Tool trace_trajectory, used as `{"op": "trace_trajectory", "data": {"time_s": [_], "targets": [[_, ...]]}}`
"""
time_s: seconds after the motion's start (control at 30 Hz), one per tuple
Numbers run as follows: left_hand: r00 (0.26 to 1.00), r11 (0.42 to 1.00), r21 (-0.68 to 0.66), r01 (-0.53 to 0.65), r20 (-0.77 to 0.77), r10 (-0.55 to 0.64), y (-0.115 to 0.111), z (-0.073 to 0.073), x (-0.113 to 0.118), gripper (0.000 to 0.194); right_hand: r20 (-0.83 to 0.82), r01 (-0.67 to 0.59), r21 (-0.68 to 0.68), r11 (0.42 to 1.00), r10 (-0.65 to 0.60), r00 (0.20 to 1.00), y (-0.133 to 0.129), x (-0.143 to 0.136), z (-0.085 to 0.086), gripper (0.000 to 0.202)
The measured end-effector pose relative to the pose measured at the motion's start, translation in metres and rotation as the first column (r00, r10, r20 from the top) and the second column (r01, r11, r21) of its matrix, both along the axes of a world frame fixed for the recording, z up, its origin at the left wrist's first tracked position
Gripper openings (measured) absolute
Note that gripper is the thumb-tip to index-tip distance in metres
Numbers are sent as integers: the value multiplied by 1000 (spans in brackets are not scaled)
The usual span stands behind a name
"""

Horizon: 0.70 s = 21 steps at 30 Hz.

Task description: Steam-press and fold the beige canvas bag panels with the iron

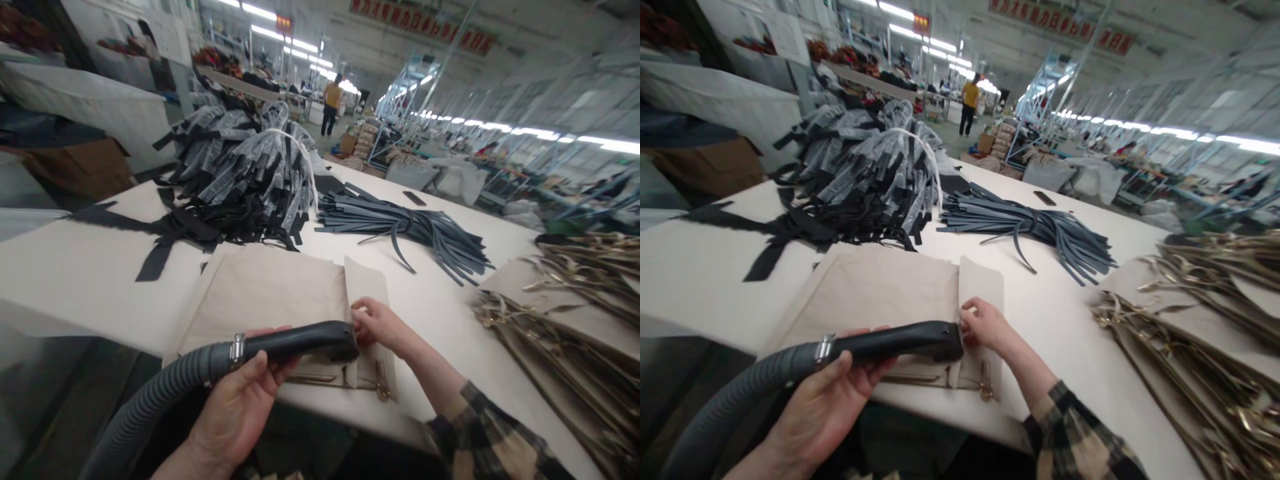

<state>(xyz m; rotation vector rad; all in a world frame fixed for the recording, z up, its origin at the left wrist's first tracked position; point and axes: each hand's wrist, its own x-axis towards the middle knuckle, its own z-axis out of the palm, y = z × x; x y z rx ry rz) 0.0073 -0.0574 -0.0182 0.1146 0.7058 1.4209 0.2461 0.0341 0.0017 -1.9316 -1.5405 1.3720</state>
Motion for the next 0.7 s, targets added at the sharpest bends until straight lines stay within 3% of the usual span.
{"op": "trace_trajectory", "data": {"time_s": [0.1, 0.23, 0.3, 0.47, 0.6, 0.7], "targets": [[999, 999, 34, 33, -29, -32, -3, 0, 3, 37, 244, -45, 241, 969, -16, 970, 51, -10, 7, 39], [996, 996, 43, 72, -59, -70, -3, 4, -1, 39, 227, 52, 320, 946, -130, 965, 92, -9, -6, 19], [996, 996, 59, 62, -63, -59, 2, 8, -9, 39, 115, 101, 304, 947, -141, 983, 91, -2, -16, 15], [998, 987, 154, -45, -31, 50, 41, 27, -20, 38, -288, 232, 277, 933, -150, 946, 59, 11, -33, 36], [992, 979, 170, -114, 78, 102, 86, 42, 4, 24, -494, 332, 244, 911, -177, 851, 45, 8, -35, 36], [988, 987, 118, -113, 118, 99, 114, 41, 30, 9, -579, 379, 206, 902, -200, 791, 44, 8, -36, 30]]}}
